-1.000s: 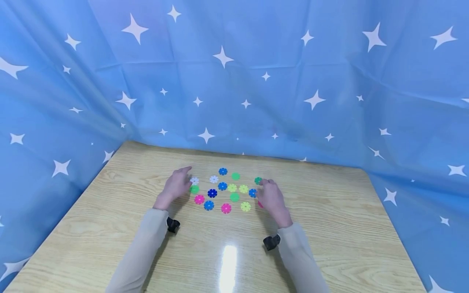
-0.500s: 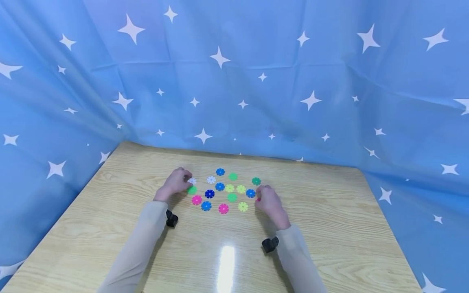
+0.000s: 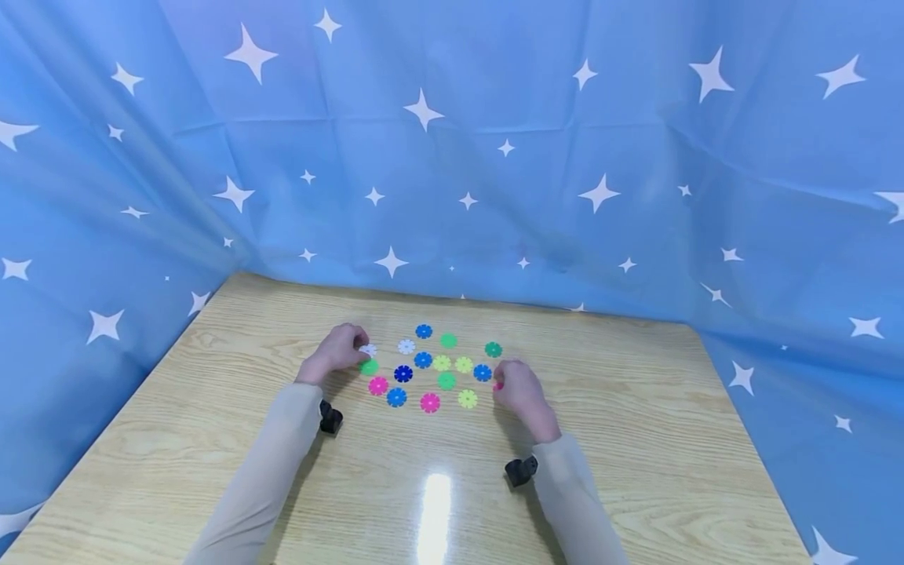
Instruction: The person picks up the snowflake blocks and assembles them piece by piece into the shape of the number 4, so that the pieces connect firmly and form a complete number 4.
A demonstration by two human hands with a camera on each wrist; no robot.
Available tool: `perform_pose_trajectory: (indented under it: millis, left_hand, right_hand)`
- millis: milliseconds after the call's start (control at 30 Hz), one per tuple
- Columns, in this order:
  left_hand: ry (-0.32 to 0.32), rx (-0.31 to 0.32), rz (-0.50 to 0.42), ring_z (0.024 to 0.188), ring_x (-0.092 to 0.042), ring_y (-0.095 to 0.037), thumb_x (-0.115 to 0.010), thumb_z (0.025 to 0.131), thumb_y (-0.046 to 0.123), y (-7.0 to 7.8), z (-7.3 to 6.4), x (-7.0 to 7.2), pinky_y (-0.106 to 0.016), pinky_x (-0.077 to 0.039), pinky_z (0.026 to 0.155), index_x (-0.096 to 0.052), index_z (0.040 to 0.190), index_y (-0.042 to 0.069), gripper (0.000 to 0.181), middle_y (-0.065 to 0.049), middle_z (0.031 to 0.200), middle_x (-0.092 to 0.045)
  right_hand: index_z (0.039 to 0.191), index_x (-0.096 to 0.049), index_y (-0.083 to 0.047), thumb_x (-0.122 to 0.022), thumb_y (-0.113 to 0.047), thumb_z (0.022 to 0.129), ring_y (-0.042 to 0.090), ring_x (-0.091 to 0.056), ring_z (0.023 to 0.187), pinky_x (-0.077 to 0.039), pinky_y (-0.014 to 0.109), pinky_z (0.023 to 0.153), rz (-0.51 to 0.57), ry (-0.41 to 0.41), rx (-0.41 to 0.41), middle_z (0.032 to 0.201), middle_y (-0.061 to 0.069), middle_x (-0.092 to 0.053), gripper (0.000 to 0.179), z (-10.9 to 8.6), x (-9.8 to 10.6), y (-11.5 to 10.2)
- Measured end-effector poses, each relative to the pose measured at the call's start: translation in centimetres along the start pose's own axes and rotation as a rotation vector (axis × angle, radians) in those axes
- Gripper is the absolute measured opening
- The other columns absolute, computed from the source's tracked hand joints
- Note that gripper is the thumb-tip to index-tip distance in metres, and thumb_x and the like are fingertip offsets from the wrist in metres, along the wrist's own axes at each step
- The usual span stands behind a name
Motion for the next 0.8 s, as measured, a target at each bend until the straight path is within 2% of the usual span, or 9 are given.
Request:
perform_pose_trajectory:
  millis: [167,300,533,800]
  left_hand:
    - [-0.055,0.051,-0.051,0.085,-0.053,-0.025,-0.07,0.082,0.009,-0.1,-0.1,0.2,-0.038,-0.049,0.078,-0.059,0.097,-0.004,0.023,-0.014,0.095,-0.058]
    - [-0.054,0.085,-0.112,0.081,-0.051,-0.024,-0.071,0.08,0.009,-0.4,-0.1,0.2,-0.036,-0.048,0.074,-0.056,0.095,-0.003,0.025,-0.013,0.093,-0.057]
    - [0.022,0.114,-0.209,0.075,-0.048,-0.021,-0.072,0.078,0.004,-0.9,-0.1,0.1,-0.03,-0.043,0.065,-0.053,0.088,0.001,0.022,-0.009,0.083,-0.053]
    - [0.16,0.025,-0.274,0.069,-0.05,-0.021,-0.07,0.075,-0.004,-1.8,-0.2,0.1,-0.03,-0.044,0.065,-0.055,0.082,-0.001,0.016,-0.008,0.073,-0.053]
  right_hand:
    - [0.097,-0.063,0.006,-0.068,0.007,0.075,0.022,-0.056,0.078,-0.052,0.036,0.07,0.03,-0.003,-0.009,0.086,0.011,-0.062,0.023,0.1,0.0,0.3]
    - [0.095,-0.062,0.006,-0.068,0.007,0.075,0.022,-0.054,0.075,-0.051,0.034,0.067,0.063,-0.024,-0.027,0.084,0.011,-0.06,0.021,0.2,0.0,0.6]
    - [0.087,-0.06,0.004,-0.07,0.007,0.072,0.019,-0.052,0.07,-0.047,0.028,0.06,0.127,-0.023,-0.058,0.078,0.009,-0.057,0.018,0.1,0.1,0.8]
    - [0.084,-0.06,0.002,-0.073,0.003,0.075,0.019,-0.05,0.068,-0.046,0.027,0.057,0.166,0.006,-0.092,0.075,0.008,-0.056,0.016,-0.2,0.4,1.1]
Point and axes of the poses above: each hand's wrist, its own z-axis towards the middle knuckle, its own x-axis out of the back of the hand, y = z × x, the point moved 2 cm from there along z, towards the middle knuckle
